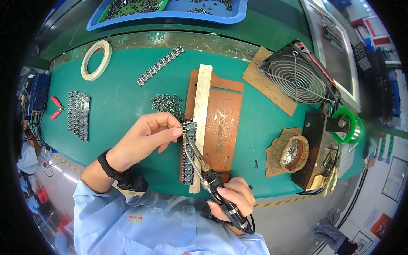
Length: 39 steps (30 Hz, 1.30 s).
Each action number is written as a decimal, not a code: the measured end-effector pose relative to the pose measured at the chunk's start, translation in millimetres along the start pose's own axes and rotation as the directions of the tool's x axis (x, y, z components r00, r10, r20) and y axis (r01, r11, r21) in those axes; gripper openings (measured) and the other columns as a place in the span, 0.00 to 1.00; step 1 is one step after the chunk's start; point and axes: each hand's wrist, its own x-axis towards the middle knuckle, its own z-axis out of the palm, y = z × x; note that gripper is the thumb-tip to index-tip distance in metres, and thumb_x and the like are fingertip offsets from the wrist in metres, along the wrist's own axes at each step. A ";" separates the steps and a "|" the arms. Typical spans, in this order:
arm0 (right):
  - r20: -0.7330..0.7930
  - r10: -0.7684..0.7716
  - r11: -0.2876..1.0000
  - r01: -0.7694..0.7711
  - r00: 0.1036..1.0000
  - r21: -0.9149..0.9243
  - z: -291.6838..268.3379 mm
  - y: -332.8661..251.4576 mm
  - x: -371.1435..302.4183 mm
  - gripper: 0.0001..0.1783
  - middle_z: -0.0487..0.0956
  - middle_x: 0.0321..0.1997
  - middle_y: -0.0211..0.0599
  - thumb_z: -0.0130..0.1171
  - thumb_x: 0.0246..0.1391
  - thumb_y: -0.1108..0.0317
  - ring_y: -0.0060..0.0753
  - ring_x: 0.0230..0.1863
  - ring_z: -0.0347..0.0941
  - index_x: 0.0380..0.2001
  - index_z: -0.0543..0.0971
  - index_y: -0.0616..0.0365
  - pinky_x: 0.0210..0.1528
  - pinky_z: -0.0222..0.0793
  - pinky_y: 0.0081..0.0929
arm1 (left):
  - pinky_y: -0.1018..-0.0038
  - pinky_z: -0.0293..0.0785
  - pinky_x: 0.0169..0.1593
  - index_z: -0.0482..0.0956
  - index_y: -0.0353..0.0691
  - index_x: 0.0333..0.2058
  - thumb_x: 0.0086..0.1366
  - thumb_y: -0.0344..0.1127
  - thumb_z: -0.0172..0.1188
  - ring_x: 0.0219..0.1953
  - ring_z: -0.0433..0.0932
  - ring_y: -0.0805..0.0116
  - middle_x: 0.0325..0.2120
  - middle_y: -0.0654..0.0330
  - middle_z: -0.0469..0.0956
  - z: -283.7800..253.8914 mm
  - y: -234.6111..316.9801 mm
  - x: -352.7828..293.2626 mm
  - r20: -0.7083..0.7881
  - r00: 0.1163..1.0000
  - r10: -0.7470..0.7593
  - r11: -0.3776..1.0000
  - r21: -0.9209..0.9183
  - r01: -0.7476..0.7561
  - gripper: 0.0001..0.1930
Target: The person picks up a metal component by hand, places it onto a circuit board, and solders it using a soldering iron, repeating the process for multiple boards.
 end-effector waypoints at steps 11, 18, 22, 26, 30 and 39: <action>-0.065 0.019 0.999 -0.016 0.998 0.038 1.5 -2.5 -3.2 0.21 0.72 0.22 0.41 0.69 0.34 0.65 0.34 0.19 0.65 0.32 0.75 0.62 0.21 0.61 0.26 | 0.86 0.60 0.23 0.72 0.37 0.30 0.62 0.35 0.53 0.20 0.64 0.84 0.22 0.71 0.69 -0.4 -0.2 -0.8 -0.003 1.000 -0.012 1.000 -0.007 0.012 0.07; -0.010 0.029 1.000 -0.029 1.000 -0.001 1.3 -4.9 -0.4 0.22 0.72 0.22 0.41 0.70 0.33 0.65 0.35 0.19 0.66 0.33 0.75 0.61 0.21 0.61 0.27 | 0.86 0.60 0.24 0.72 0.37 0.30 0.62 0.35 0.53 0.20 0.64 0.85 0.22 0.71 0.69 -0.4 0.8 -0.4 -0.006 1.000 -0.013 1.000 0.005 0.013 0.07; 0.025 0.004 0.999 -0.003 1.000 -0.033 -2.7 -4.3 -0.2 0.23 0.71 0.24 0.41 0.69 0.34 0.65 0.33 0.18 0.65 0.35 0.73 0.61 0.21 0.61 0.27 | 0.87 0.56 0.21 0.73 0.37 0.30 0.63 0.36 0.52 0.20 0.60 0.87 0.21 0.73 0.69 1.1 -2.8 0.5 -0.019 1.000 0.022 1.000 -0.002 -0.022 0.07; -0.250 -0.019 0.994 -0.009 0.968 -0.109 -2.0 2.3 -26.8 0.23 0.68 0.27 0.39 0.60 0.45 0.58 0.31 0.24 0.62 0.39 0.68 0.61 0.30 0.60 0.28 | 0.87 0.56 0.21 0.72 0.37 0.30 0.63 0.36 0.52 0.20 0.60 0.87 0.21 0.73 0.69 -0.4 -4.6 0.4 -0.016 1.000 0.023 1.000 -0.012 -0.023 0.08; -0.551 -0.049 0.945 -0.140 0.833 -0.296 -11.9 3.0 -47.4 0.21 0.67 0.32 0.37 0.55 0.49 0.59 0.28 0.29 0.62 0.42 0.65 0.59 0.36 0.58 0.25 | 0.87 0.56 0.21 0.72 0.37 0.30 0.63 0.36 0.53 0.20 0.60 0.87 0.20 0.73 0.68 1.0 -4.1 1.0 -0.011 0.999 0.031 0.999 -0.011 -0.031 0.08; -0.758 0.135 0.771 -0.548 0.638 -0.324 -17.4 -7.0 -41.0 0.21 0.67 0.34 0.37 0.54 0.50 0.60 0.30 0.37 0.62 0.42 0.63 0.59 0.44 0.58 0.26 | 0.86 0.60 0.23 0.72 0.38 0.30 0.62 0.34 0.53 0.20 0.64 0.85 0.22 0.69 0.69 -1.3 -0.4 -0.6 0.002 1.000 0.006 1.000 -0.008 -0.006 0.06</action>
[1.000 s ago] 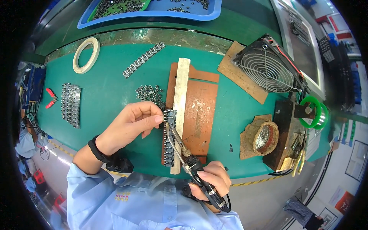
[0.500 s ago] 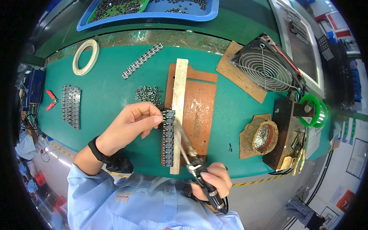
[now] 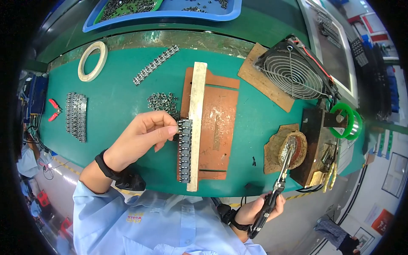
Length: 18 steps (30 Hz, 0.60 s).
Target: The person picks up a metal component by hand, places it onto a circuit board, and solders it using a soldering iron, repeating the process for multiple boards.
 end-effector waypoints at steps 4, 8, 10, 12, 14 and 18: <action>0.143 -0.214 0.920 0.150 0.966 0.362 7.7 -6.5 6.7 0.22 0.67 0.34 0.37 0.58 0.47 0.57 0.32 0.38 0.62 0.40 0.65 0.59 0.47 0.58 0.31 | 0.87 0.60 0.24 0.72 0.38 0.30 0.62 0.34 0.53 0.20 0.64 0.85 0.22 0.69 0.69 1.4 0.9 0.1 -0.014 1.000 -0.003 1.000 0.006 0.003 0.06; 0.410 -0.364 0.823 0.083 0.836 0.562 22.9 -14.6 9.6 0.24 0.68 0.30 0.35 0.62 0.43 0.54 0.31 0.34 0.62 0.36 0.66 0.58 0.42 0.57 0.34 | 0.87 0.60 0.24 0.72 0.38 0.30 0.62 0.34 0.53 0.20 0.64 0.85 0.23 0.69 0.69 2.7 0.2 0.0 -0.021 1.000 -0.017 1.000 0.014 0.018 0.06; 0.480 -0.462 0.799 0.114 0.746 0.591 31.0 -15.3 13.4 0.23 0.70 0.26 0.35 0.65 0.38 0.59 0.30 0.26 0.63 0.37 0.69 0.57 0.35 0.55 0.30 | 0.87 0.58 0.22 0.72 0.38 0.30 0.62 0.35 0.53 0.20 0.62 0.87 0.21 0.72 0.69 3.0 -2.3 -0.1 -0.025 1.000 -0.001 1.000 0.009 0.002 0.07; 0.514 -0.507 0.785 0.124 0.692 0.607 35.4 -15.9 14.4 0.23 0.71 0.23 0.35 0.67 0.36 0.62 0.29 0.23 0.63 0.37 0.70 0.57 0.31 0.54 0.28 | 0.87 0.56 0.21 0.72 0.38 0.30 0.62 0.35 0.53 0.20 0.61 0.88 0.20 0.73 0.69 2.4 -3.4 0.2 -0.029 1.000 0.005 1.000 0.004 -0.005 0.07; 0.522 -0.495 0.786 0.101 0.695 0.610 36.9 -17.4 13.8 0.23 0.73 0.23 0.36 0.67 0.35 0.63 0.29 0.21 0.63 0.35 0.71 0.57 0.30 0.54 0.28 | 0.87 0.56 0.21 0.72 0.38 0.30 0.62 0.35 0.53 0.20 0.61 0.88 0.20 0.74 0.69 2.5 -3.3 0.8 -0.028 1.000 0.009 1.000 -0.002 -0.009 0.07; 0.538 -0.499 0.789 0.099 0.679 0.607 38.8 -18.7 15.2 0.23 0.74 0.23 0.37 0.68 0.34 0.64 0.29 0.20 0.65 0.35 0.72 0.58 0.29 0.55 0.28 | 0.87 0.55 0.21 0.72 0.38 0.30 0.63 0.35 0.53 0.20 0.61 0.88 0.20 0.74 0.68 2.7 -3.1 0.5 -0.028 1.000 0.010 1.000 -0.008 -0.011 0.06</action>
